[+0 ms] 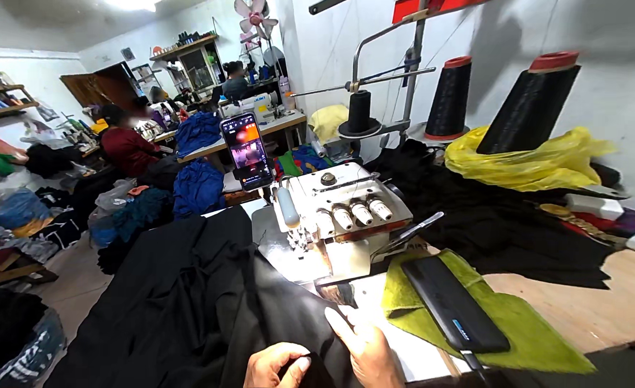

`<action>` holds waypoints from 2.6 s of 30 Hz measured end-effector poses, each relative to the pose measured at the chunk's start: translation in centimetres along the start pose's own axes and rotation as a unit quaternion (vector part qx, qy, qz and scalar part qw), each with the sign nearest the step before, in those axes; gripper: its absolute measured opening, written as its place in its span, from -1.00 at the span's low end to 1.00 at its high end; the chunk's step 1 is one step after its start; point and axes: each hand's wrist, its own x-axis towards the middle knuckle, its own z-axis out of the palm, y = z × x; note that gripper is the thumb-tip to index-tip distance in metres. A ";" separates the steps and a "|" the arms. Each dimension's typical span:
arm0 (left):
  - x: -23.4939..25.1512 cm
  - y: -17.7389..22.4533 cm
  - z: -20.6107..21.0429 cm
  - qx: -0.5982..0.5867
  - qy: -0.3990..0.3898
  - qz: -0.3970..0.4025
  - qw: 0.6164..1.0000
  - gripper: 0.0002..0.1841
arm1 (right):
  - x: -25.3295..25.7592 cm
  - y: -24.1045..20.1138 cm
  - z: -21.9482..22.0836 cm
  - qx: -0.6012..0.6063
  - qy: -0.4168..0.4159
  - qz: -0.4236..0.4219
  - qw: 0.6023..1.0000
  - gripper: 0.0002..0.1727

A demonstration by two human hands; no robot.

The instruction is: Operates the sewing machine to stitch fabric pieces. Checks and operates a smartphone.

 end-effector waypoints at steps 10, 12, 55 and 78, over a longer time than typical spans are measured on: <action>5.1 1.6 1.3 0.088 0.188 0.091 0.974 -0.94 | -0.4 -2.7 0.3 0.225 -0.101 0.048 0.968 -0.74; 5.5 1.3 0.7 0.098 0.205 0.080 0.971 -0.95 | 0.7 -1.3 0.3 0.151 -0.146 0.040 0.977 -0.83; 27.7 3.5 -14.8 -0.102 0.200 -0.111 0.968 -0.70 | 3.1 -0.9 2.0 -0.113 -0.157 0.040 0.980 -0.64; 27.2 2.9 -13.8 -0.077 0.181 -0.111 0.974 -0.54 | 3.2 -0.7 2.0 -0.106 -0.160 0.035 0.981 -0.65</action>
